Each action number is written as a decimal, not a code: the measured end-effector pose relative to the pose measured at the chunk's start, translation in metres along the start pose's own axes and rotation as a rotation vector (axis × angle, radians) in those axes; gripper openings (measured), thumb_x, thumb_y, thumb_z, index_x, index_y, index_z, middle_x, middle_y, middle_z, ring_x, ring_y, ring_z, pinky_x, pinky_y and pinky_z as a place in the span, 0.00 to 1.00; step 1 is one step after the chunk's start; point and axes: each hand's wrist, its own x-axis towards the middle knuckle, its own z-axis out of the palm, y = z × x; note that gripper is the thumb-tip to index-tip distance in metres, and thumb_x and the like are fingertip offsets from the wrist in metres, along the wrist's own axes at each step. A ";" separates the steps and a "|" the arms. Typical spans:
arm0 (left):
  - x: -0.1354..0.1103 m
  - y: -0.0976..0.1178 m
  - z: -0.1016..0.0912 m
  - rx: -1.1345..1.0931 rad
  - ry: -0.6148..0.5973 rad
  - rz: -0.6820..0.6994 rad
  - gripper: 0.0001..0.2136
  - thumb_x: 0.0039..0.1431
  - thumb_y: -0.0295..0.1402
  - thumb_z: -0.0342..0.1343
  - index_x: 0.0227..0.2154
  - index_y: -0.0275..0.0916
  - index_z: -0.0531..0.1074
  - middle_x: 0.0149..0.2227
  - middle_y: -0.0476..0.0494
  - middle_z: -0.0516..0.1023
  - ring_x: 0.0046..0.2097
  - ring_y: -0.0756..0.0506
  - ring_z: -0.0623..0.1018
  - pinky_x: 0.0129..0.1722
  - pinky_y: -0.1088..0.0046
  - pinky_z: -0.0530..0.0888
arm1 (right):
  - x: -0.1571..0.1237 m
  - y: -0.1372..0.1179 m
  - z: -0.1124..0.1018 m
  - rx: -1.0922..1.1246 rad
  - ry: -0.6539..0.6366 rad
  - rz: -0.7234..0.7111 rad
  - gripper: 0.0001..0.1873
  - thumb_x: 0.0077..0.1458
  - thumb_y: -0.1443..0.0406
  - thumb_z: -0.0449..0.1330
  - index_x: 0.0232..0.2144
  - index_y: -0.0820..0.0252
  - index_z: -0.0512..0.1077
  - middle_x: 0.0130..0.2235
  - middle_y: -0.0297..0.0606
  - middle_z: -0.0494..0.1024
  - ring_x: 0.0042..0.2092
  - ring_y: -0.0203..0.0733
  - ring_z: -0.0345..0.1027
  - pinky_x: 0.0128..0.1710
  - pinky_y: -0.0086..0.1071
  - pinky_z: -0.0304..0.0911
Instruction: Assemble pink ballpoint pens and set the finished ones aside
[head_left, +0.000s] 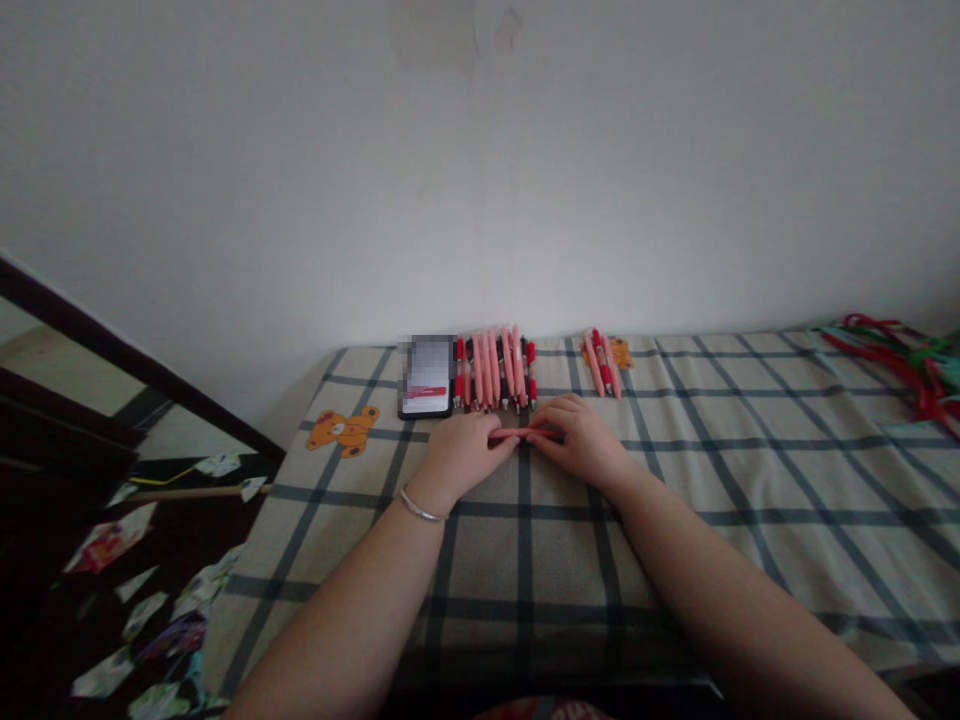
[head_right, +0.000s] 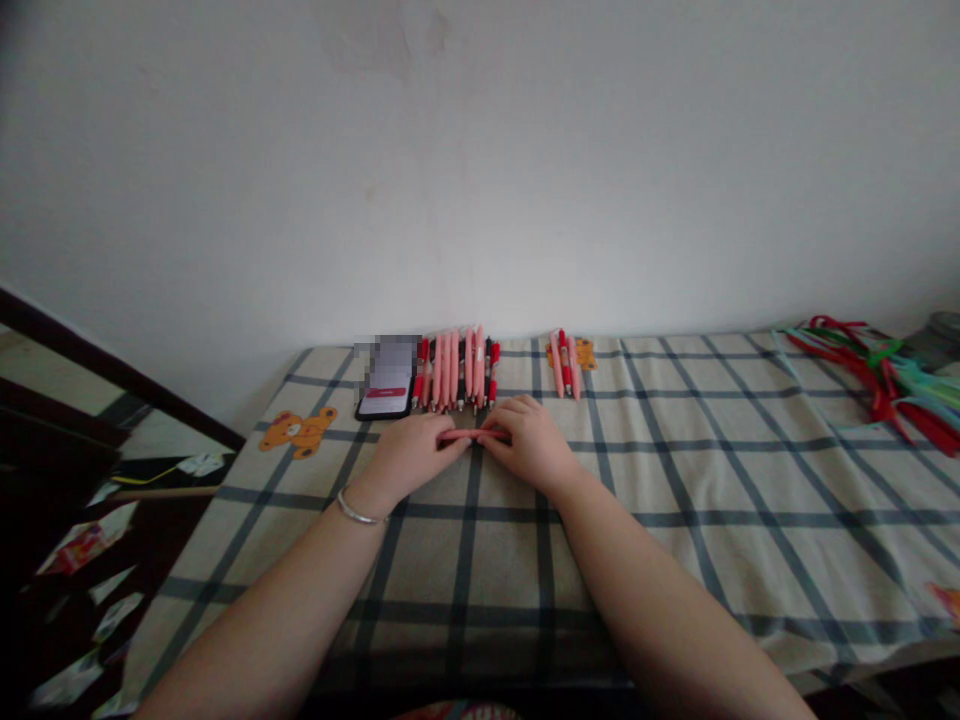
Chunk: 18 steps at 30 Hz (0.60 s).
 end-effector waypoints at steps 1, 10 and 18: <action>0.000 0.000 0.000 0.002 0.003 0.003 0.18 0.57 0.48 0.46 0.28 0.39 0.72 0.30 0.43 0.76 0.32 0.45 0.74 0.27 0.72 0.59 | 0.000 0.000 0.000 0.003 -0.001 0.001 0.04 0.52 0.63 0.59 0.29 0.57 0.72 0.32 0.37 0.75 0.38 0.42 0.66 0.41 0.37 0.61; 0.000 -0.001 0.001 0.003 0.008 0.018 0.19 0.58 0.49 0.46 0.28 0.39 0.72 0.30 0.43 0.76 0.31 0.46 0.73 0.27 0.72 0.58 | -0.001 0.001 0.002 0.008 -0.006 0.030 0.04 0.49 0.67 0.61 0.31 0.56 0.71 0.32 0.37 0.74 0.39 0.43 0.64 0.41 0.36 0.60; 0.000 -0.002 0.002 0.002 0.017 0.028 0.18 0.58 0.48 0.46 0.28 0.39 0.72 0.30 0.44 0.76 0.31 0.46 0.73 0.27 0.72 0.58 | -0.001 -0.002 0.001 0.006 -0.030 0.040 0.05 0.49 0.66 0.61 0.32 0.57 0.71 0.33 0.36 0.74 0.39 0.42 0.64 0.41 0.36 0.60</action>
